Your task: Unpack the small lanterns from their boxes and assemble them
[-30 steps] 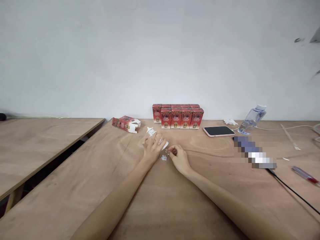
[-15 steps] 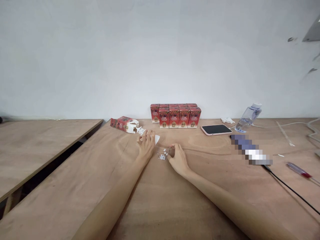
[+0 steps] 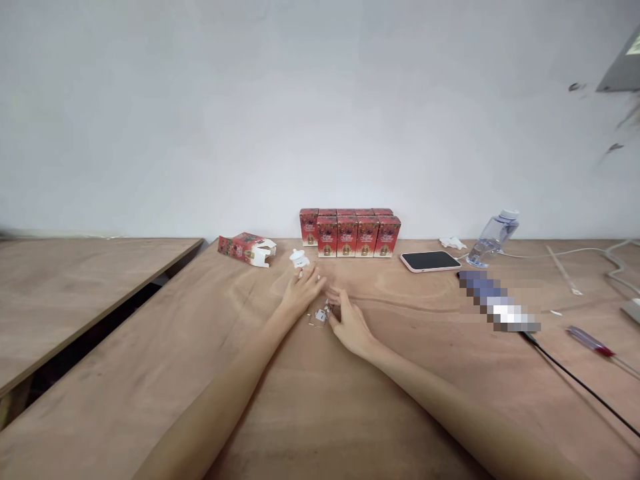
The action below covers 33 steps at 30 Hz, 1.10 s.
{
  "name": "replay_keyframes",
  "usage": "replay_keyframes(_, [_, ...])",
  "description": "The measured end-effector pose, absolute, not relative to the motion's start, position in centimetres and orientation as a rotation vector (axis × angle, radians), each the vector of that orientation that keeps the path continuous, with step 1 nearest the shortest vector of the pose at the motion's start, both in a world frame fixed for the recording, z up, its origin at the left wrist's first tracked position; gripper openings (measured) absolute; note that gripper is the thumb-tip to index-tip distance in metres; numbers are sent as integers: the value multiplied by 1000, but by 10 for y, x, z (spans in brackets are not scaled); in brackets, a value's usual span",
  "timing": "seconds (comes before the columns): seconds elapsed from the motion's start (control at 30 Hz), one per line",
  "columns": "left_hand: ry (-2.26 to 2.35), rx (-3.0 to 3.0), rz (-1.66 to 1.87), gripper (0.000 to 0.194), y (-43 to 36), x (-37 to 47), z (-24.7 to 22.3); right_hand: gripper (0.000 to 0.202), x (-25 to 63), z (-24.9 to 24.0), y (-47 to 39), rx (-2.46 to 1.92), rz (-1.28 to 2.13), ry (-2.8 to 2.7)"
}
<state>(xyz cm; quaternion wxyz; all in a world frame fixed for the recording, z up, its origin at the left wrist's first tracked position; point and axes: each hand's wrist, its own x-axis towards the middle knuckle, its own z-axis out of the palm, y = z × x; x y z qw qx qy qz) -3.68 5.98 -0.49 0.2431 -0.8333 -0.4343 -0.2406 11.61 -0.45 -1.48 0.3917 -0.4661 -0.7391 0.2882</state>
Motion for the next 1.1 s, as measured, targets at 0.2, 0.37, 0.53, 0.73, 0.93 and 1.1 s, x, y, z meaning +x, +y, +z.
replay_keyframes(0.2, [-1077, -2390, -576, 34, 57, -34, -4, 56, 117, -19, -3, -1144, 720, -1867])
replay_keyframes(0.37, [-983, -2430, -491, 39, 54, -37, -8, 58, 115, -13, -8, -1232, 712, -1875])
replay_keyframes(0.53, [-863, -2391, -506, 37, 55, -42, -7, 67, 115, -16, -7, -1241, 682, -1908])
replay_keyframes(0.73, [-749, -2338, -763, 27, 51, -44, -7, 61, 116, -23, -1, -1190, 736, -1859])
replay_keyframes(0.93, [-1105, -2090, -1457, 34, 53, -46, -16, 96, 135, -12, -4, -1059, 862, -2071])
replay_keyframes(1.1, [-1671, -2417, -2017, 60, 67, -56, -14, 100, 151, -9, 6, -973, 889, -2166])
